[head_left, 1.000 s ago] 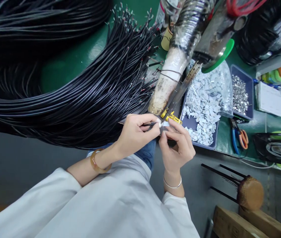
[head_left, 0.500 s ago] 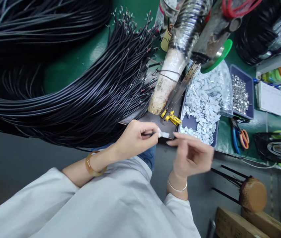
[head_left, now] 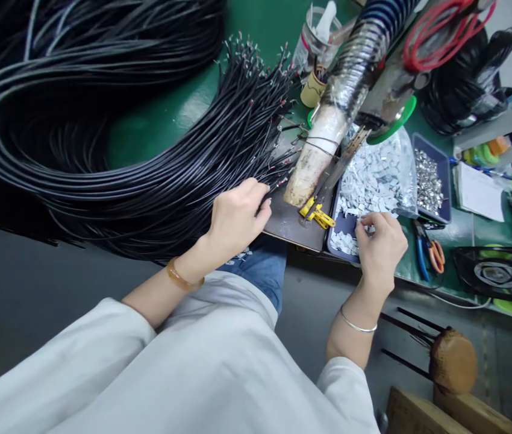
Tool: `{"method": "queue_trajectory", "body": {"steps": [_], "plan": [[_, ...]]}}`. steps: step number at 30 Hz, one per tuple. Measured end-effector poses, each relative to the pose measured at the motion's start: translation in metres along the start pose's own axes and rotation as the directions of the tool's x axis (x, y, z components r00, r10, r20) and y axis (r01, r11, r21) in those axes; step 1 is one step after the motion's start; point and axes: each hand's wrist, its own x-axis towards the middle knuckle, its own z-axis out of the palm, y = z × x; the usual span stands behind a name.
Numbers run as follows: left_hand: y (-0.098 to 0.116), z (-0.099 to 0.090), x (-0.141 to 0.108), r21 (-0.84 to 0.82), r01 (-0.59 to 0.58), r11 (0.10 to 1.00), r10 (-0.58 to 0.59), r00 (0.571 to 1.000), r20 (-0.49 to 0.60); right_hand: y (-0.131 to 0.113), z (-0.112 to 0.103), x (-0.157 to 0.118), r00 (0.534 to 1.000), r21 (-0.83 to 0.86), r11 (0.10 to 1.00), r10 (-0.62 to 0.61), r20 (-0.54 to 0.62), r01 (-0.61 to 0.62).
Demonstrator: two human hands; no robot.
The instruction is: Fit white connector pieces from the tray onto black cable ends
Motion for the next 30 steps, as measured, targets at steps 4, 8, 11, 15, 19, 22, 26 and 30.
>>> {"method": "queue_trajectory", "body": {"steps": [4, 8, 11, 15, 19, 22, 26, 30], "plan": [[-0.001, -0.006, 0.000, -0.565, 0.188, 0.803, -0.309, 0.943, -0.126, 0.003, 0.003, 0.005, 1.000, -0.045, 0.999, -0.018, -0.019, 0.018], [0.012, -0.025, -0.012, -0.906, 0.300, 0.298, -0.331, 0.923, 0.196, -0.006, -0.001, -0.003, 0.973, 0.176, 0.984, 0.054, -0.225, -0.014], [0.024, -0.031, -0.025, -0.874, 0.485, 0.017, -0.151, 0.866, 0.478, -0.032, -0.013, -0.018, 0.891, 0.479, 0.877, 0.243, -0.383, -0.033], [0.031, -0.018, -0.035, -0.738, 0.665, -0.115, -0.001, 0.743, 0.669, -0.077, -0.030, -0.042, 0.874, 0.723, 0.691, 0.344, -0.344, 0.012], [0.033, -0.003, -0.034, -0.724, 0.688, -0.036, -0.055, 0.722, 0.689, -0.103, -0.027, -0.062, 0.956, 0.845, 0.533, 0.223, -0.188, 0.042], [0.036, 0.000, -0.027, -0.760, 0.644, 0.084, -0.137, 0.763, 0.632, -0.110, -0.015, -0.069, 0.967, 0.829, 0.554, 0.165, -0.197, 0.075], [0.039, 0.000, -0.023, -0.803, 0.565, 0.190, -0.142, 0.825, 0.546, -0.112, -0.005, -0.068, 0.982, 0.814, 0.575, 0.097, -0.162, 0.077], [0.038, 0.000, -0.023, -0.787, 0.560, 0.260, -0.089, 0.825, 0.558, -0.110, -0.003, -0.065, 0.996, 0.858, 0.511, 0.047, -0.078, 0.043]]}}
